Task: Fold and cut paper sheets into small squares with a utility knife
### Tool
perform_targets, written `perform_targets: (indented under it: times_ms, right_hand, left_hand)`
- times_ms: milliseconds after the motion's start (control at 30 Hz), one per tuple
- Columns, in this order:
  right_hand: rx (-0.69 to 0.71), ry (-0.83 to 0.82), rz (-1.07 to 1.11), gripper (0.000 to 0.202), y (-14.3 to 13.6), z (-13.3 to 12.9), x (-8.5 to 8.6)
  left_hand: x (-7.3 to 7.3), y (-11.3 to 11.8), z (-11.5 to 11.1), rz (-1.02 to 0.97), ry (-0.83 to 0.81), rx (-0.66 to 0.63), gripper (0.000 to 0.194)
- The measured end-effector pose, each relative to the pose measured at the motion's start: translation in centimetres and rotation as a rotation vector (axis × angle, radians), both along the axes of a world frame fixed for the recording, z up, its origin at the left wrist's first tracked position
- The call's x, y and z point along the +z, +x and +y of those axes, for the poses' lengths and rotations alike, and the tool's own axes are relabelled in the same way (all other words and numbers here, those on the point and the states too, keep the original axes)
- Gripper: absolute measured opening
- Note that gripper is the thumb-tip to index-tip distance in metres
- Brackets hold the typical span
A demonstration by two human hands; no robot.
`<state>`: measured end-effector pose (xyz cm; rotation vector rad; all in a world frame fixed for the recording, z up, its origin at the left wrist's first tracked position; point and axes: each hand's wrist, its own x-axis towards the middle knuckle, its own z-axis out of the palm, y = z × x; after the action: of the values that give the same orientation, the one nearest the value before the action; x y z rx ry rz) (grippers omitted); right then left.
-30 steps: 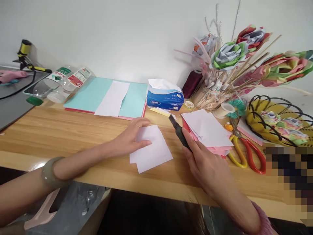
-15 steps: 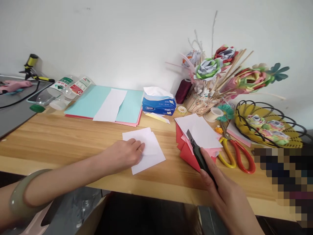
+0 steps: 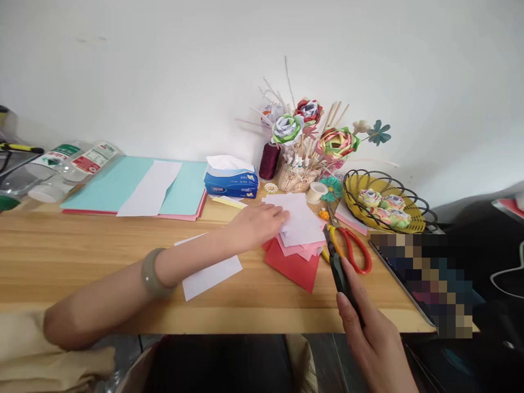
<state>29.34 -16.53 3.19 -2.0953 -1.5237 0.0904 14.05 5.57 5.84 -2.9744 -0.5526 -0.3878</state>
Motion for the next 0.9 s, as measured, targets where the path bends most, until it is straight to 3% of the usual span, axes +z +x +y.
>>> perform_targets:
  times_ms: [67, 167, 267, 400, 567, 633, 800, 900]
  right_hand:
    - [0.002, -0.005, 0.005, 0.054, 0.1, -0.2, 0.0]
    - [0.000, -0.030, -0.002, 0.055, 0.6, -0.2, -0.1]
    - [0.067, -0.036, -0.044, 0.055, 0.9, 0.6, -0.4]
    - [0.252, 0.005, -0.117, 0.056, -0.4, 2.4, -0.3]
    - [0.444, 0.009, -0.184, 0.058, -3.3, 3.9, 0.2]
    - [0.489, 0.010, -0.210, 0.059, -3.8, 4.0, 0.2]
    - [0.526, -0.002, -0.294, 0.054, -3.5, 3.8, 0.0]
    - [0.533, -0.014, -0.336, 0.050, -3.1, 3.7, 0.1]
  left_hand:
    - [-0.5, 0.1, 0.8, 0.026, -0.041, -0.017, 0.028]
    - [-0.9, -3.0, 0.9, -0.015, -0.068, 0.039, 0.030]
    - [-1.0, -7.7, -1.1, -0.070, -0.162, 0.085, 0.032]
    - [-1.9, -11.8, -4.7, 0.098, -0.157, 0.151, 0.053]
    - [-4.0, -13.3, -5.6, 0.086, -0.033, 0.125, 0.026]
    - [-4.6, -13.5, -5.5, 0.025, 0.026, 0.075, 0.025]
    - [-4.0, -13.8, -5.6, 0.062, -0.027, 0.076, 0.042]
    - [-3.2, -13.8, -4.7, 0.058, -0.156, 0.096, 0.038]
